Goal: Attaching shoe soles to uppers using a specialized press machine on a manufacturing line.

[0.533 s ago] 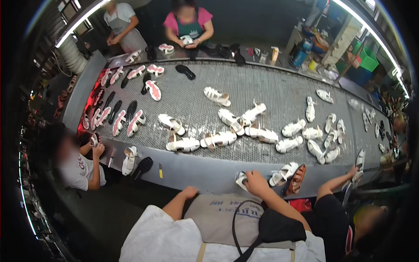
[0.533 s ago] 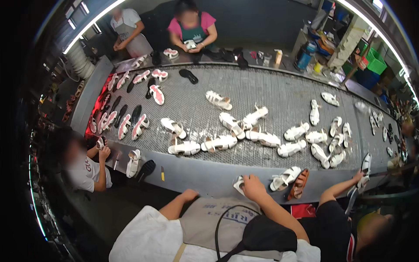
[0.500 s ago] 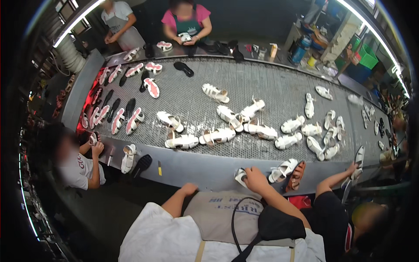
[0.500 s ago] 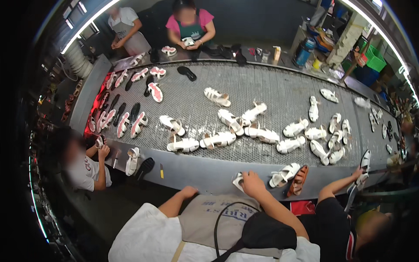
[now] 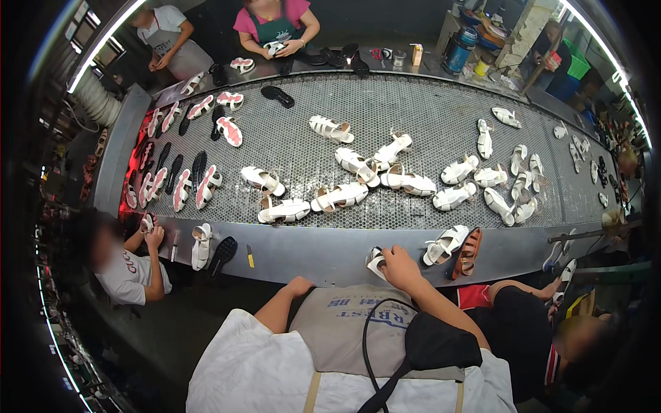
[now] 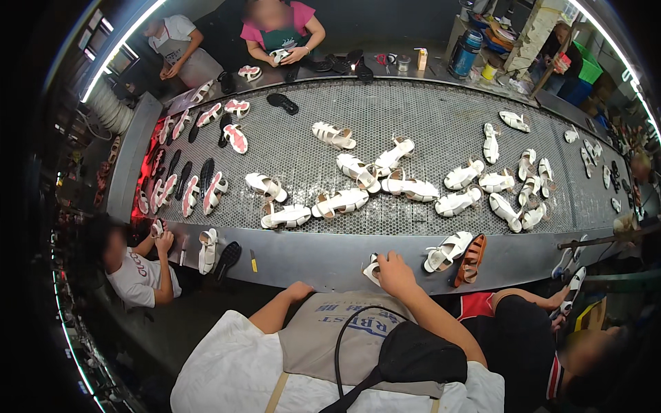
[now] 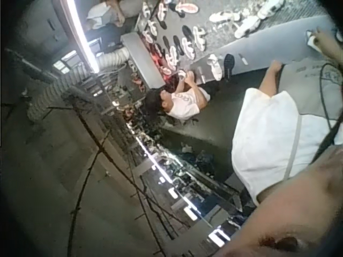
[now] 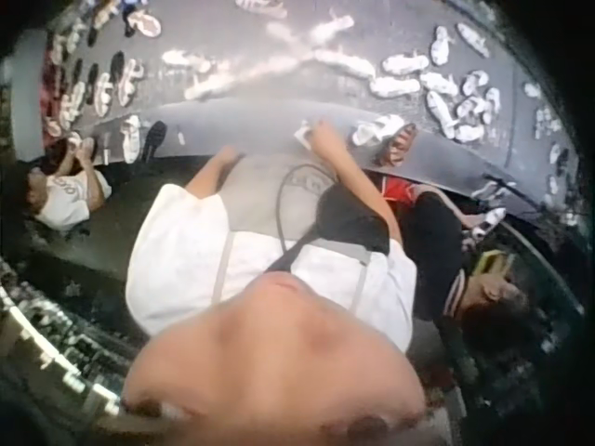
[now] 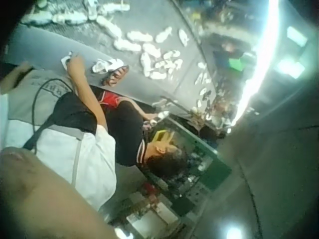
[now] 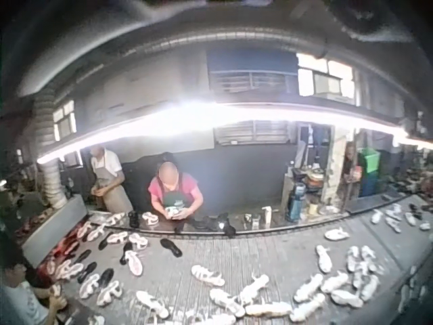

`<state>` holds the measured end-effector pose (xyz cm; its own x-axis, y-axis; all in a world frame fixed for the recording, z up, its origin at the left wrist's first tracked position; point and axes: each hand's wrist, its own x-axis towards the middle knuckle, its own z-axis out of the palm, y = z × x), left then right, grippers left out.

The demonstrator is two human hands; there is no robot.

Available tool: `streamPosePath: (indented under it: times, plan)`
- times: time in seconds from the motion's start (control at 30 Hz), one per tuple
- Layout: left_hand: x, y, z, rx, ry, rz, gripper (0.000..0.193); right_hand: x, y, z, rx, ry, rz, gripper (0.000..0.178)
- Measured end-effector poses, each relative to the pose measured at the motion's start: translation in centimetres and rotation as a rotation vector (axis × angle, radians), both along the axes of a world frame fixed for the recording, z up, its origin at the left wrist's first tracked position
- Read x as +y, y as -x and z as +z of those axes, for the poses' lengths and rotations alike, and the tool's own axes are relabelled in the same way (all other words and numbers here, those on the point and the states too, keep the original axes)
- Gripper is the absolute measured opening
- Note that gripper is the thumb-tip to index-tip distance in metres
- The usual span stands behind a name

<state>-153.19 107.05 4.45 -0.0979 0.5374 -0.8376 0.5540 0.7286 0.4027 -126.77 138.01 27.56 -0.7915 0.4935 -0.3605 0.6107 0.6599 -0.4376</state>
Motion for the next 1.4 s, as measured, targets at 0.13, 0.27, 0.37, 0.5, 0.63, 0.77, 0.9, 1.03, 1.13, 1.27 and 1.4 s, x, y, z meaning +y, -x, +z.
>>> streamPosePath:
  times: [0.13, 0.27, 0.37, 0.5, 0.63, 0.77, 0.9, 1.03, 1.13, 1.27, 1.4]
  plan:
    - [0.7, -0.3, 1.2, 0.008, -0.01, 0.016, 0.052, -0.3, -0.4, 0.0, 0.009, -0.014, -0.009, 0.036]
    - [1.5, -0.2, 2.5, -0.024, 0.055, 0.09, 0.052, -0.3, -0.7, 0.4, 0.032, 0.021, -0.041, 0.036]
    - [2.3, -0.5, 3.7, -0.036, 0.109, 0.163, 0.051, -0.6, -1.6, 0.2, 0.048, 0.007, -0.041, 0.037]
    - [2.6, -1.1, 4.0, 0.013, 0.047, -0.016, 0.049, -0.6, -2.5, 0.2, 0.057, 0.019, -0.056, 0.038]
    - [2.4, -1.3, 2.4, 0.048, -0.032, -0.192, 0.046, -0.5, -3.2, 0.1, 0.064, 0.016, -0.059, 0.039]
    - [1.8, -1.0, 0.9, 0.061, -0.054, -0.192, 0.045, -0.4, -3.2, 0.1, 0.081, 0.019, -0.055, 0.038]
    - [3.0, -0.6, 2.1, 0.042, -0.045, -0.142, 0.045, -0.1, -3.1, 0.1, 0.053, -0.002, -0.058, 0.035]
    - [2.8, 0.0, 2.1, 0.06, -0.064, -0.139, 0.046, 0.2, -2.3, 0.6, 0.053, 0.016, -0.062, 0.035]
    - [3.0, 0.2, 2.2, 0.043, -0.036, -0.112, 0.045, 0.2, -1.9, 0.6, 0.051, 0.014, -0.072, 0.035]
    - [3.5, 0.9, 3.3, 0.033, -0.078, -0.198, 0.045, 0.2, -1.3, 0.7, 0.039, 0.015, -0.08, 0.034]
    - [3.3, 1.2, 3.7, 0.047, -0.08, -0.205, 0.045, 0.1, -0.8, 0.9, 0.038, 0.009, -0.087, 0.034]
